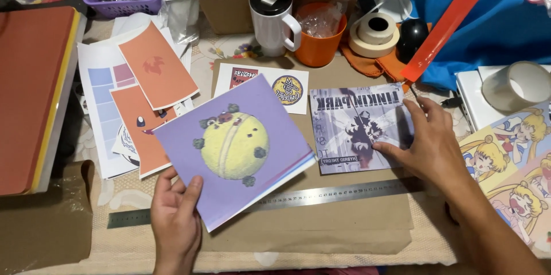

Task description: The person uses a ruler and a utility knife to cut printed paper sheets on a cardboard surface. They align the ruler, score the paper, and remove the cut strips. The person handles multiple sheets with different printed designs, including a cartoon character and a band logo.

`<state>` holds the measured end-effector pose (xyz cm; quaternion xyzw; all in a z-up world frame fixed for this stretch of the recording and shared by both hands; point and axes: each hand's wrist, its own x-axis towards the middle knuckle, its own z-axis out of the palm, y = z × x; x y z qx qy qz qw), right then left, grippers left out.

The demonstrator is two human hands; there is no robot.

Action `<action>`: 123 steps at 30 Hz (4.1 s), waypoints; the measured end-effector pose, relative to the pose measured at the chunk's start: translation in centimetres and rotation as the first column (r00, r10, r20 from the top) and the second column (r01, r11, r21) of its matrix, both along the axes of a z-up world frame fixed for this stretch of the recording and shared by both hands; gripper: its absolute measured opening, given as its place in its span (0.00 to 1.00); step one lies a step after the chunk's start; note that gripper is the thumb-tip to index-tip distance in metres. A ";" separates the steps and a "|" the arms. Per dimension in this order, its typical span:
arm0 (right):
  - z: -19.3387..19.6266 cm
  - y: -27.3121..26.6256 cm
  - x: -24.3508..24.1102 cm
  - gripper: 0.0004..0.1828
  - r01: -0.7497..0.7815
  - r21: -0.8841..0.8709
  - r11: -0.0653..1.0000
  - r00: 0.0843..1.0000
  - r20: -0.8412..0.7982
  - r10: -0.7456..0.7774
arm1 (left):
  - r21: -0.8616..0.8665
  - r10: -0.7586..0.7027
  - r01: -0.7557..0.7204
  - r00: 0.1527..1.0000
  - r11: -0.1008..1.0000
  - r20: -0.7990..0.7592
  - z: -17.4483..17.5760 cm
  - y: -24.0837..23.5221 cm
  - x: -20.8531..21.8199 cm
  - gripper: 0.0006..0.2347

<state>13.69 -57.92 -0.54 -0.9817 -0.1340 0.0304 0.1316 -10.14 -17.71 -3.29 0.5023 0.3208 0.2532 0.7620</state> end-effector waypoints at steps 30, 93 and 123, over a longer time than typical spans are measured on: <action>-5.2 -19.9 -14.9 0.42 0.684 0.359 0.635 0.627 0.154 -0.763 | -0.049 -0.210 0.205 0.965 0.977 -0.158 1.3 -3.1 3.0 0.25; -8.8 -13.9 -9.6 0.44 -0.443 -0.270 0.855 0.879 0.057 0.474 | 0.711 -0.709 0.703 0.494 -0.015 -0.503 9.1 7.3 -7.9 0.18; -2.8 7.8 -8.9 0.42 -0.667 -0.067 0.742 0.702 0.275 0.656 | 0.906 -0.306 0.347 0.859 -0.243 -0.411 -1.8 -2.7 -0.4 0.10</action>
